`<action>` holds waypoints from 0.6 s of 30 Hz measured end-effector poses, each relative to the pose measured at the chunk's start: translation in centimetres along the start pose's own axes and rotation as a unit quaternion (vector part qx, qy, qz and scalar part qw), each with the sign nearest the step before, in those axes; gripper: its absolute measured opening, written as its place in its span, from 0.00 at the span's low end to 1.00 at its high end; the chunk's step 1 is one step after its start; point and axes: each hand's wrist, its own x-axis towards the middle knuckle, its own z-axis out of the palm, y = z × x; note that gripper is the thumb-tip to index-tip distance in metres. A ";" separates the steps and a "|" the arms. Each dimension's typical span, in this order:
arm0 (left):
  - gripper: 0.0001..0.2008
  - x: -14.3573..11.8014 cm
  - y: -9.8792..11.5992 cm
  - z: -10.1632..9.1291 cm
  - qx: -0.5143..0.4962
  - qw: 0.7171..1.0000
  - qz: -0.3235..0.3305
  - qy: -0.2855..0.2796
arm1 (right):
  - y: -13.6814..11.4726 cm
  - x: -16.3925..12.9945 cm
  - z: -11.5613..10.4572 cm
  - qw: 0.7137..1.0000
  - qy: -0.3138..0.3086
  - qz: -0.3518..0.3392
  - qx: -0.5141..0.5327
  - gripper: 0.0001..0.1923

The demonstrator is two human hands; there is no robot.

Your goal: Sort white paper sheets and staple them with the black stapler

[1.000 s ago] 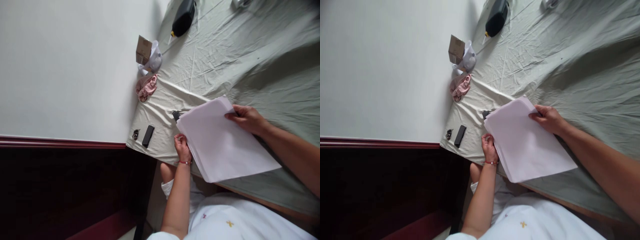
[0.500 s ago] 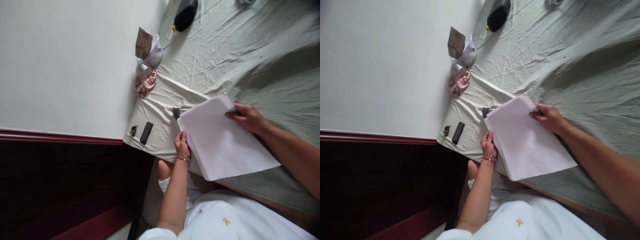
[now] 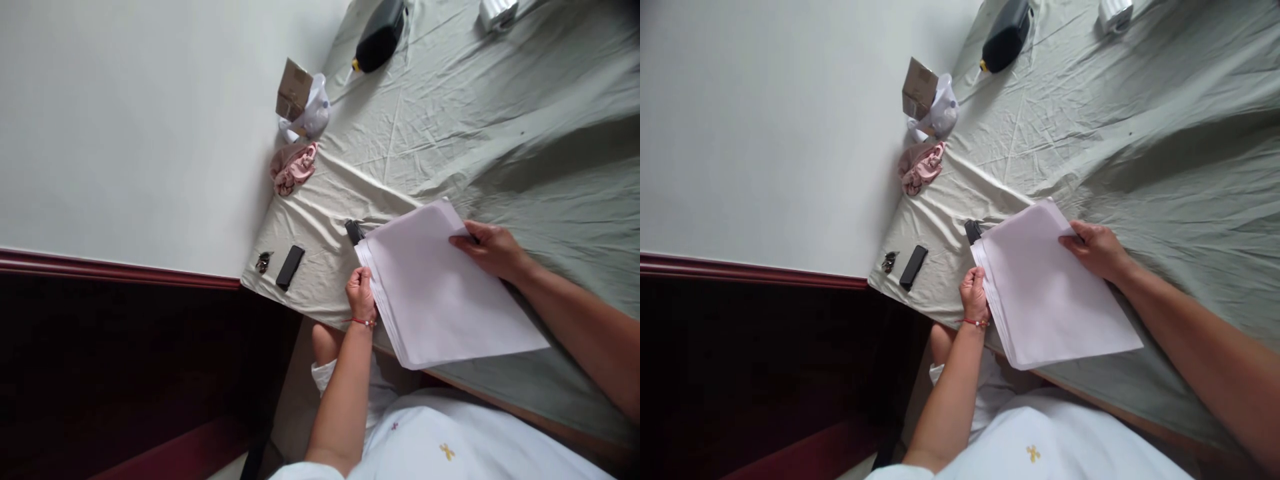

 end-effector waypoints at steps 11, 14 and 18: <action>0.36 -0.6 0.1 -0.3 0.044 0.999 0.028 -0.017 | 0.6 0.1 0.3 0.998 0.022 0.005 0.057 0.21; 0.32 -0.6 0.0 -0.3 0.064 0.997 0.041 -0.009 | 0.9 0.1 0.6 0.997 0.027 0.005 0.066 0.21; 0.26 -0.7 -0.3 -0.3 0.083 0.994 0.064 0.004 | 0.9 0.0 0.7 0.998 0.053 0.006 0.046 0.19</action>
